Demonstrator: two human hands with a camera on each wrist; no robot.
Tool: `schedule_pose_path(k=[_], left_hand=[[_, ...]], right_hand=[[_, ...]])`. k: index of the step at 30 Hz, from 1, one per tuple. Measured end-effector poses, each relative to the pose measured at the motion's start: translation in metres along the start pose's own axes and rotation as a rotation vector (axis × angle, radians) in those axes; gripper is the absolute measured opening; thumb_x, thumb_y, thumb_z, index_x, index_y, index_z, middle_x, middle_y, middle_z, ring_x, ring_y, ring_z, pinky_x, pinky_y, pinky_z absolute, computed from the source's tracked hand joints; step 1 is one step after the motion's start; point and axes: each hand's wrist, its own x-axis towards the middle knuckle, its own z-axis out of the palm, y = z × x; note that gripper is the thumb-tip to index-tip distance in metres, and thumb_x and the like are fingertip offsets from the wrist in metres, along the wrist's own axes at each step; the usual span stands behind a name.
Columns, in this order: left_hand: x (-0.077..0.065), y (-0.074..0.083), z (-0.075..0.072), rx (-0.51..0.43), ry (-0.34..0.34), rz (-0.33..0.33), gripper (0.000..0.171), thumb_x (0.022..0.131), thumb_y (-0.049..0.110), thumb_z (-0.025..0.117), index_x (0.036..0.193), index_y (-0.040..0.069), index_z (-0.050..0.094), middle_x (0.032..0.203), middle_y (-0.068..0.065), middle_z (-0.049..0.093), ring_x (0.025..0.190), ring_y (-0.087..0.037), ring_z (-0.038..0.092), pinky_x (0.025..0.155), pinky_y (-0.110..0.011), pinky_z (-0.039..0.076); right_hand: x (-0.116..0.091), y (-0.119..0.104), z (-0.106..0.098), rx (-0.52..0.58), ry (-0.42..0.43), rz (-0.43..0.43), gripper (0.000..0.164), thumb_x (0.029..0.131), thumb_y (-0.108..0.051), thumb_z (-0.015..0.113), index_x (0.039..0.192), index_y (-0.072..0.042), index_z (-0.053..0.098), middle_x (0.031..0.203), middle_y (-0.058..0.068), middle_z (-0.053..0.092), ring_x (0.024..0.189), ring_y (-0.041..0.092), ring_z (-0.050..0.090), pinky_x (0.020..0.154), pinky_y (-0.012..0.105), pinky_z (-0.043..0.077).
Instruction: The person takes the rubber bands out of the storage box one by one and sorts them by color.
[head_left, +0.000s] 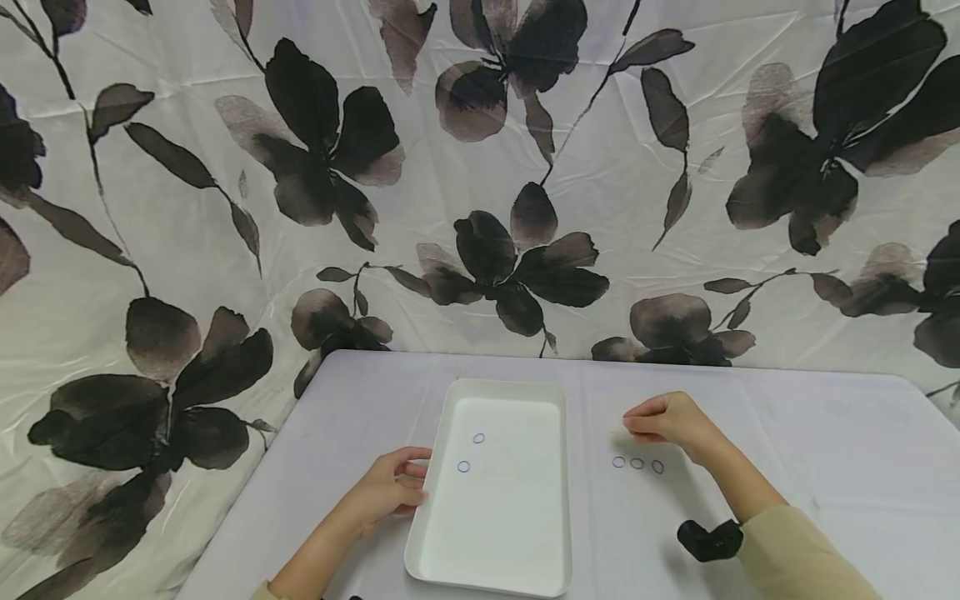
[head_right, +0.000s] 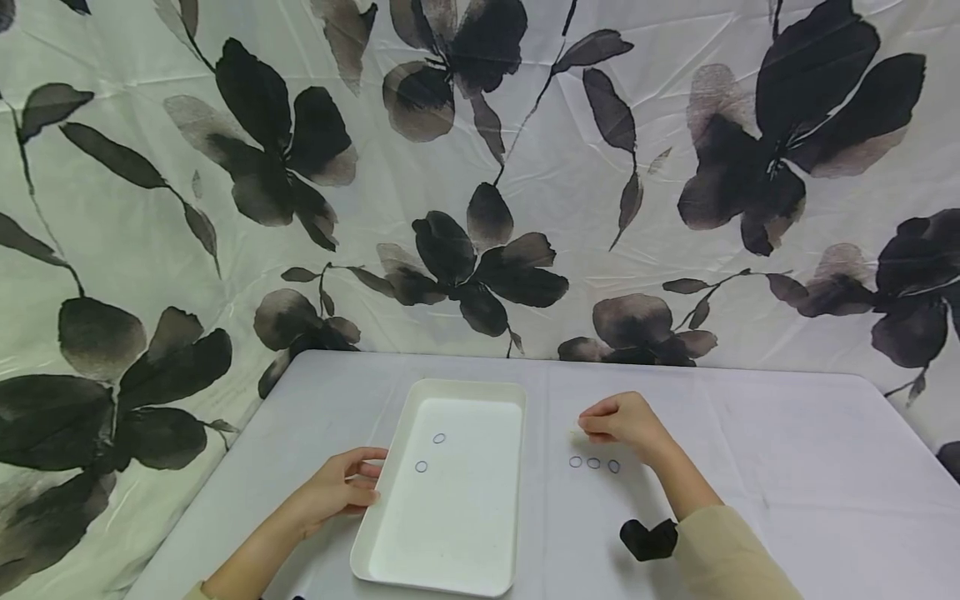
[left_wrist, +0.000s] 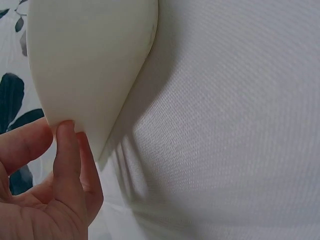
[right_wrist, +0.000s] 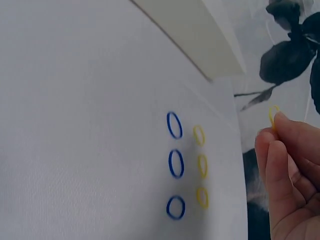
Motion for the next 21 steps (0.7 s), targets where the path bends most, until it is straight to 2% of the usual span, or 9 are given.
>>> schedule_pose_path(k=[12, 21], left_hand=[[-0.001, 0.001, 0.001, 0.013, 0.003, 0.008, 0.059, 0.073, -0.014, 0.062, 0.129, -0.007, 0.045, 0.101, -0.019, 0.051, 0.078, -0.02, 0.057, 0.065, -0.035, 0.054], [-0.001, 0.001, 0.002, 0.021, 0.025, -0.001, 0.06, 0.072, -0.015, 0.062, 0.129, -0.007, 0.045, 0.102, -0.019, 0.052, 0.078, -0.02, 0.057, 0.064, -0.036, 0.054]], right_hand=[[-0.005, 0.021, -0.024, -0.058, 0.064, 0.033, 0.025, 0.081, -0.005, 0.07, 0.097, 0.014, 0.066, 0.081, 0.002, 0.068, 0.07, 0.007, 0.061, 0.066, 0.026, 0.055], [-0.006, 0.031, -0.031, -0.111, 0.11, 0.076, 0.022, 0.079, -0.006, 0.072, 0.093, 0.01, 0.068, 0.078, 0.0, 0.066, 0.066, 0.008, 0.059, 0.061, 0.024, 0.053]])
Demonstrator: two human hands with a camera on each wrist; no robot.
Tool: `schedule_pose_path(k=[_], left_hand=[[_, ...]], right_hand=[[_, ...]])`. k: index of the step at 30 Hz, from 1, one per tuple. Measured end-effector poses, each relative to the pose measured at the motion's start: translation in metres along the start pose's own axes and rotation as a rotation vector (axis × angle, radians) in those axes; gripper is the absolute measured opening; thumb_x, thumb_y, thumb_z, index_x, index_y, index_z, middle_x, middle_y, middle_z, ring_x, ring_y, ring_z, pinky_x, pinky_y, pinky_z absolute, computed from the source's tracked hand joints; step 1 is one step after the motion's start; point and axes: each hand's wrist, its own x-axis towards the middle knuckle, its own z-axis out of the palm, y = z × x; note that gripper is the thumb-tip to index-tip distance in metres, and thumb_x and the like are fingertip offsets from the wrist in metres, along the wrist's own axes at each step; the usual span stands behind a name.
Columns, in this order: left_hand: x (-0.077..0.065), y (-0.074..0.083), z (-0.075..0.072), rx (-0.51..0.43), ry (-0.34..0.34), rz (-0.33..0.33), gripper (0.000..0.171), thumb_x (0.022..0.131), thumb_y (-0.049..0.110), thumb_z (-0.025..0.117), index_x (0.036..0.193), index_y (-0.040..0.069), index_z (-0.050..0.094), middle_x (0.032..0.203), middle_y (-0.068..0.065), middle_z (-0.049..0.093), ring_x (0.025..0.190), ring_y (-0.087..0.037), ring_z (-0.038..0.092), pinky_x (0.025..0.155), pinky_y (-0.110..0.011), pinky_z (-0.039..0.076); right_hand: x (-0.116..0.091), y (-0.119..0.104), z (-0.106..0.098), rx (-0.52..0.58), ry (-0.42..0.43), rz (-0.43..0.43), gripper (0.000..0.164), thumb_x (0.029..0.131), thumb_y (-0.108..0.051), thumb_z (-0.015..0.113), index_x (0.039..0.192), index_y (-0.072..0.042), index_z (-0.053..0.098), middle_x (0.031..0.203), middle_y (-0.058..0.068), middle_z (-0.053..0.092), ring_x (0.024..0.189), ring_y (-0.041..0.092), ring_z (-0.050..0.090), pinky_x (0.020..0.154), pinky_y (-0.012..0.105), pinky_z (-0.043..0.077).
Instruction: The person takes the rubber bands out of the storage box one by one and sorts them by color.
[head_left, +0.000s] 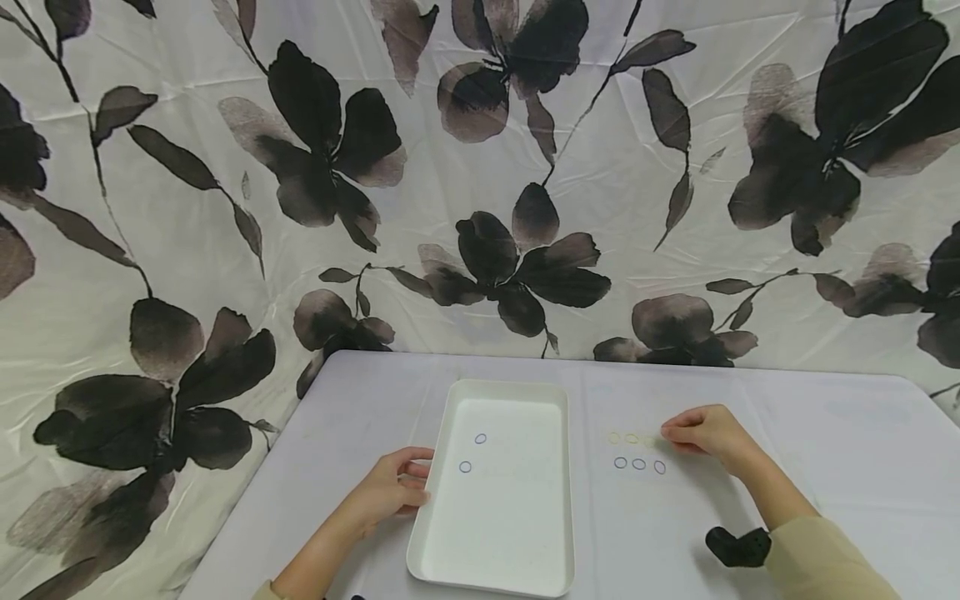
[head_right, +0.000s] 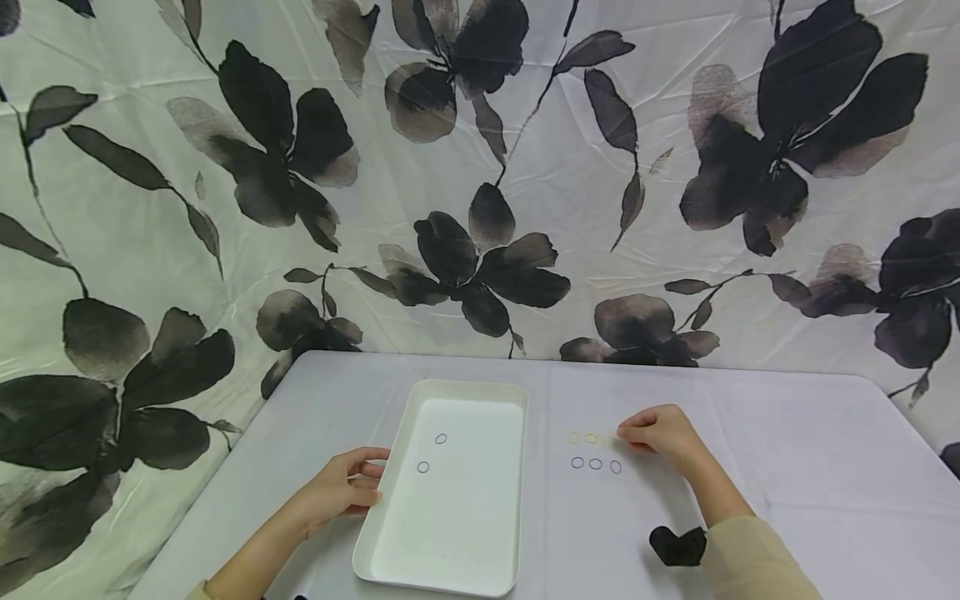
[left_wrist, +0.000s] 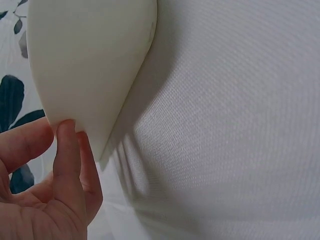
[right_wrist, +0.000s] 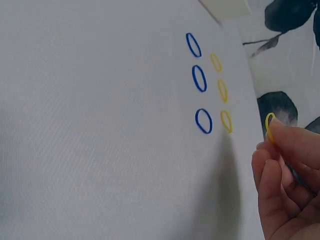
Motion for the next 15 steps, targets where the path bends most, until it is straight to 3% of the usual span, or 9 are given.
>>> schedule_pose_path(k=[15], left_hand=[[-0.001, 0.001, 0.0, 0.003, 0.003, 0.001, 0.059, 0.072, -0.015, 0.062, 0.128, -0.006, 0.047, 0.101, -0.018, 0.053, 0.078, -0.02, 0.056, 0.065, -0.034, 0.053]], right_hand=[[0.0, 0.015, 0.0, -0.064, 0.023, 0.004, 0.017, 0.079, -0.002, 0.07, 0.09, 0.011, 0.068, 0.078, 0.004, 0.066, 0.061, 0.011, 0.056, 0.055, 0.023, 0.049]])
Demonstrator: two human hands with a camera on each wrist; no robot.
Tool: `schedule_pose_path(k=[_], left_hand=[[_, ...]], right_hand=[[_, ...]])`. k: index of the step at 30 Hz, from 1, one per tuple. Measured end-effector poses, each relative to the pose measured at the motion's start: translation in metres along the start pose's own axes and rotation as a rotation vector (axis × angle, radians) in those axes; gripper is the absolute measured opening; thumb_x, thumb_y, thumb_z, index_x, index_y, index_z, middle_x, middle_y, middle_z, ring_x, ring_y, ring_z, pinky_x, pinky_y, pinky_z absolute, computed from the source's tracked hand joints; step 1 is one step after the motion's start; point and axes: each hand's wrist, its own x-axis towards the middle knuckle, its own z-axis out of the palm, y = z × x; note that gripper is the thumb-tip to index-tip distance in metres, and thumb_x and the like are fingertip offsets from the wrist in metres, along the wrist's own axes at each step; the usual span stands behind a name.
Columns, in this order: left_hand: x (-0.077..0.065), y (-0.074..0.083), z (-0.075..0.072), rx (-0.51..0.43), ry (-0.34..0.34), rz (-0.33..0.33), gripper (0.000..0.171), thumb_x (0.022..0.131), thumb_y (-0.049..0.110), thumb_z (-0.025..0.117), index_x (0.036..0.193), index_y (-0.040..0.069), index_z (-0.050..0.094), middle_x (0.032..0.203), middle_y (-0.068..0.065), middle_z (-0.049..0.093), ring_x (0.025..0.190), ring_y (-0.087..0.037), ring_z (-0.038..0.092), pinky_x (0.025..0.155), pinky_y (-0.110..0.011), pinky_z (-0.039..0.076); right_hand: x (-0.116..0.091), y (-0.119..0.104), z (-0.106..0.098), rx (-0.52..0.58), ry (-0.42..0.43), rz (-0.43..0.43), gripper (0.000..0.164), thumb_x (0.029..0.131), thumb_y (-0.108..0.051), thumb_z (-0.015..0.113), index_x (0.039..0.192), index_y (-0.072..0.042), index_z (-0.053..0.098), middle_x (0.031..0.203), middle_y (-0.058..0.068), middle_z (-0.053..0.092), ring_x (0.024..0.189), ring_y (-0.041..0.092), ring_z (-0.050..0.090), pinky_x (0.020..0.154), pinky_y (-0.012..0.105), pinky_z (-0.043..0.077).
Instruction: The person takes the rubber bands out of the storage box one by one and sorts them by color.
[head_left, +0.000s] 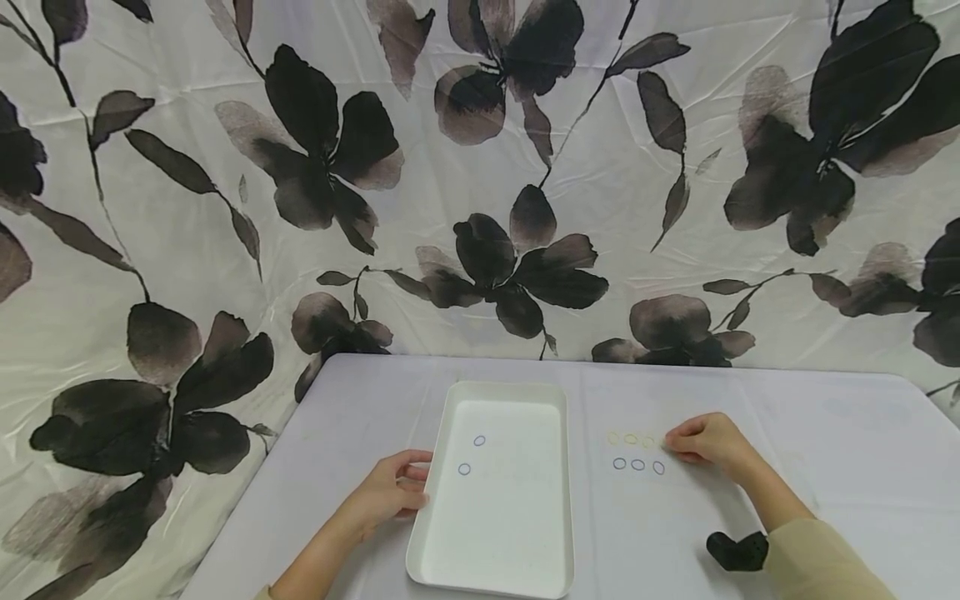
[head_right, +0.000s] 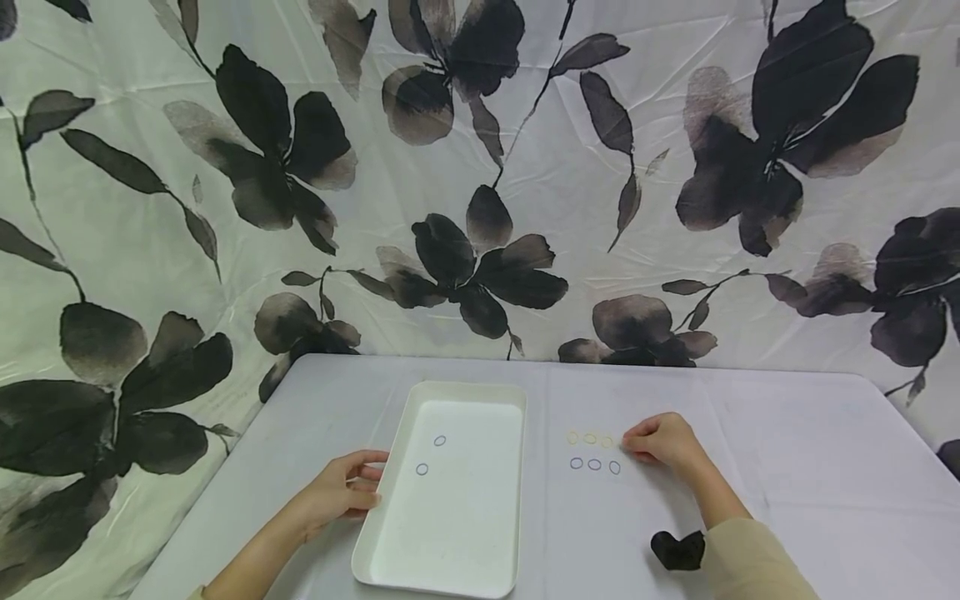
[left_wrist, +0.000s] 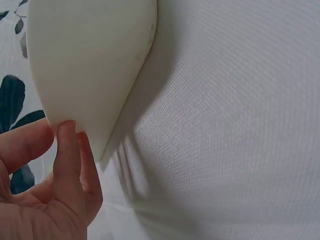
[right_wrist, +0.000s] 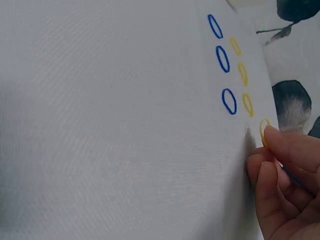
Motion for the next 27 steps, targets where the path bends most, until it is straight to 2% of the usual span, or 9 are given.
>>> schedule_pose_path(k=[7, 16, 27], left_hand=[[-0.001, 0.0, 0.0, 0.0, -0.016, 0.001, 0.059, 0.073, -0.014, 0.063, 0.129, -0.006, 0.046, 0.103, -0.018, 0.053, 0.08, -0.02, 0.058, 0.066, -0.034, 0.054], [0.0, -0.001, 0.0, 0.009, 0.005, -0.002, 0.06, 0.073, -0.015, 0.063, 0.129, -0.007, 0.046, 0.103, -0.019, 0.053, 0.078, -0.02, 0.057, 0.065, -0.036, 0.054], [0.0, 0.0, 0.0, 0.008, 0.011, -0.009, 0.06, 0.072, -0.015, 0.063, 0.129, -0.006, 0.046, 0.102, -0.018, 0.054, 0.08, -0.021, 0.06, 0.065, -0.036, 0.054]], right_hand=[[0.001, 0.004, 0.003, -0.019, 0.014, 0.014, 0.019, 0.079, -0.001, 0.069, 0.092, 0.012, 0.067, 0.08, 0.005, 0.065, 0.061, 0.011, 0.055, 0.055, 0.022, 0.05], [0.004, 0.004, 0.0, -0.02, 0.012, 0.016, 0.02, 0.08, -0.004, 0.07, 0.092, 0.012, 0.067, 0.075, 0.002, 0.063, 0.06, 0.011, 0.055, 0.055, 0.022, 0.049], [0.006, -0.006, -0.01, -0.103, -0.019, -0.001, 0.02, 0.08, -0.004, 0.068, 0.094, 0.011, 0.067, 0.079, 0.005, 0.065, 0.062, 0.013, 0.055, 0.056, 0.025, 0.049]])
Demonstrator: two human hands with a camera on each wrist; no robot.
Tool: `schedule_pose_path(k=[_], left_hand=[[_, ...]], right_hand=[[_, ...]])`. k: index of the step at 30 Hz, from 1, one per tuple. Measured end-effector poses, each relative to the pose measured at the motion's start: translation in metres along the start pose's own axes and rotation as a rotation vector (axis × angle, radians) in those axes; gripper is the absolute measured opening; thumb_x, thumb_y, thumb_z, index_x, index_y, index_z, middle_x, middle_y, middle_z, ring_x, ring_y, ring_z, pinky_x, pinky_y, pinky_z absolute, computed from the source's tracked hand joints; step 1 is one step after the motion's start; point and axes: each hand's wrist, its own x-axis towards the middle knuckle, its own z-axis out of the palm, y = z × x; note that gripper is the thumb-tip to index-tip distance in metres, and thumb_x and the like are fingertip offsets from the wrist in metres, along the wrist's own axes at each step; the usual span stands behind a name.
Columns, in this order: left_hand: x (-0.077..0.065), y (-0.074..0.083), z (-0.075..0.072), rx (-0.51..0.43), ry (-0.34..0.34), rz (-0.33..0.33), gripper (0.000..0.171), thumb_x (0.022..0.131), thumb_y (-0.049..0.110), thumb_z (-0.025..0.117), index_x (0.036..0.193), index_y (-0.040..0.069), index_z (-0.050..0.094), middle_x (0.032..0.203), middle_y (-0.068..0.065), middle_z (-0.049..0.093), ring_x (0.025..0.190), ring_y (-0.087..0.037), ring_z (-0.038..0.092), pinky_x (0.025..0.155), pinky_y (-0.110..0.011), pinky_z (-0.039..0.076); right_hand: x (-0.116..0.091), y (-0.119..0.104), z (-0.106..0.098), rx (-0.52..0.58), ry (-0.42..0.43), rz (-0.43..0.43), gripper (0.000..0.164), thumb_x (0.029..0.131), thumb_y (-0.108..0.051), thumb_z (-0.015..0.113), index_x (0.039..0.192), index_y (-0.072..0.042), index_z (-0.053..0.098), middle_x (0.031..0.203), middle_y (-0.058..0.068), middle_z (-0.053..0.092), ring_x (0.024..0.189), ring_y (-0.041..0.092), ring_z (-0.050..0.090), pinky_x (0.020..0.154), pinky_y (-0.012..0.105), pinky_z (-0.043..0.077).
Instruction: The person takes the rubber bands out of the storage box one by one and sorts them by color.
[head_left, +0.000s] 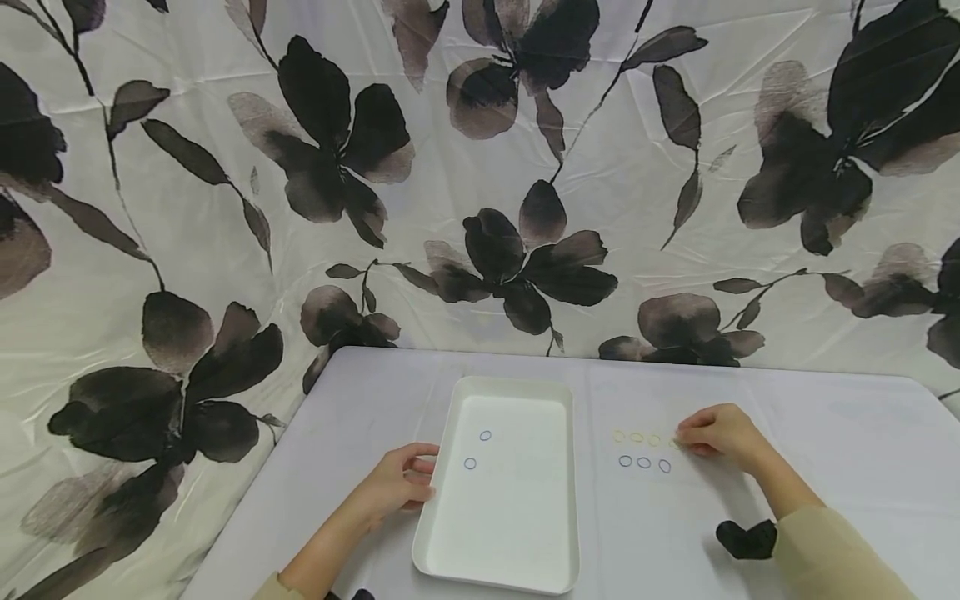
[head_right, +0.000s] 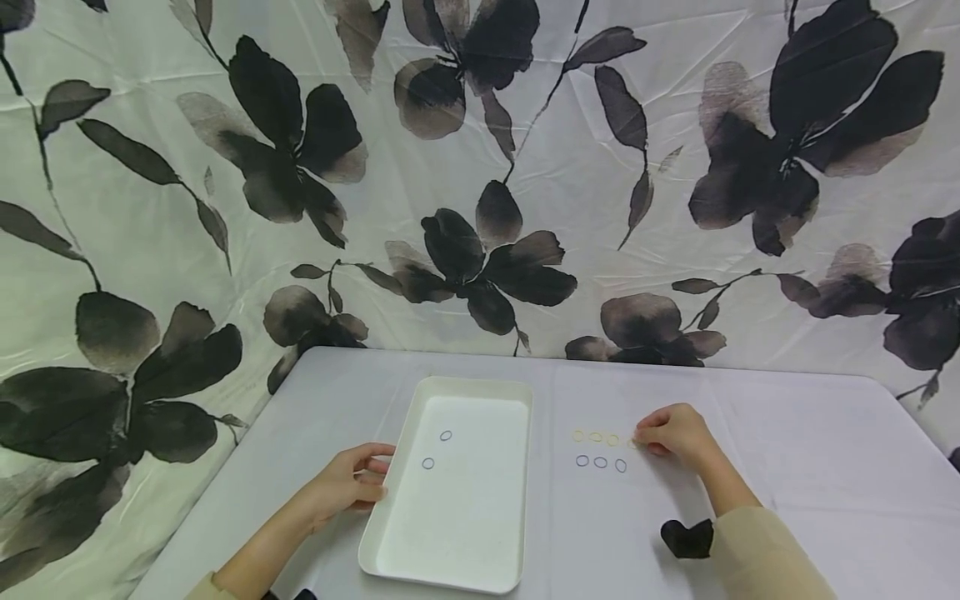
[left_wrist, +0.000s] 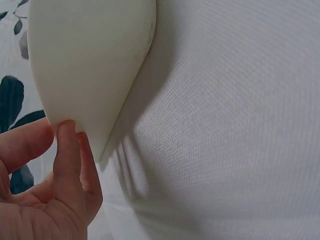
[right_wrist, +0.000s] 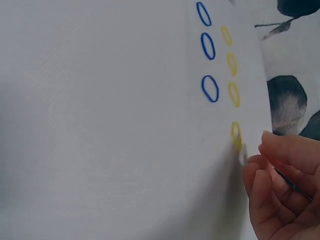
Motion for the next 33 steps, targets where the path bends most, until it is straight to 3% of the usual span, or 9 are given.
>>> schedule_pose_path(k=[17, 26, 33], left_hand=[[0.002, -0.003, 0.001, 0.008, 0.011, 0.005, 0.06, 0.072, -0.015, 0.063, 0.129, -0.006, 0.047, 0.101, -0.018, 0.054, 0.078, -0.021, 0.06, 0.064, -0.036, 0.054], [0.0, 0.0, 0.0, 0.015, 0.012, 0.013, 0.06, 0.072, -0.015, 0.064, 0.128, -0.005, 0.047, 0.101, -0.018, 0.054, 0.077, -0.02, 0.057, 0.064, -0.036, 0.054], [0.0, -0.001, 0.0, 0.008, 0.002, 0.021, 0.06, 0.071, -0.015, 0.063, 0.128, -0.006, 0.047, 0.101, -0.018, 0.054, 0.078, -0.02, 0.058, 0.064, -0.035, 0.054]], right_hand=[[0.015, -0.067, 0.011, 0.041, -0.07, -0.127, 0.029, 0.083, -0.006, 0.068, 0.105, 0.012, 0.063, 0.085, 0.006, 0.066, 0.068, 0.014, 0.056, 0.063, 0.025, 0.052], [0.019, -0.103, 0.039, 0.048, -0.117, -0.171, 0.027, 0.083, -0.006, 0.068, 0.104, 0.009, 0.064, 0.089, 0.01, 0.066, 0.074, 0.018, 0.061, 0.069, 0.031, 0.054], [0.026, -0.12, 0.067, 0.054, -0.186, -0.195, 0.027, 0.082, -0.003, 0.067, 0.106, 0.008, 0.064, 0.082, 0.008, 0.063, 0.07, 0.016, 0.058, 0.067, 0.029, 0.053]])
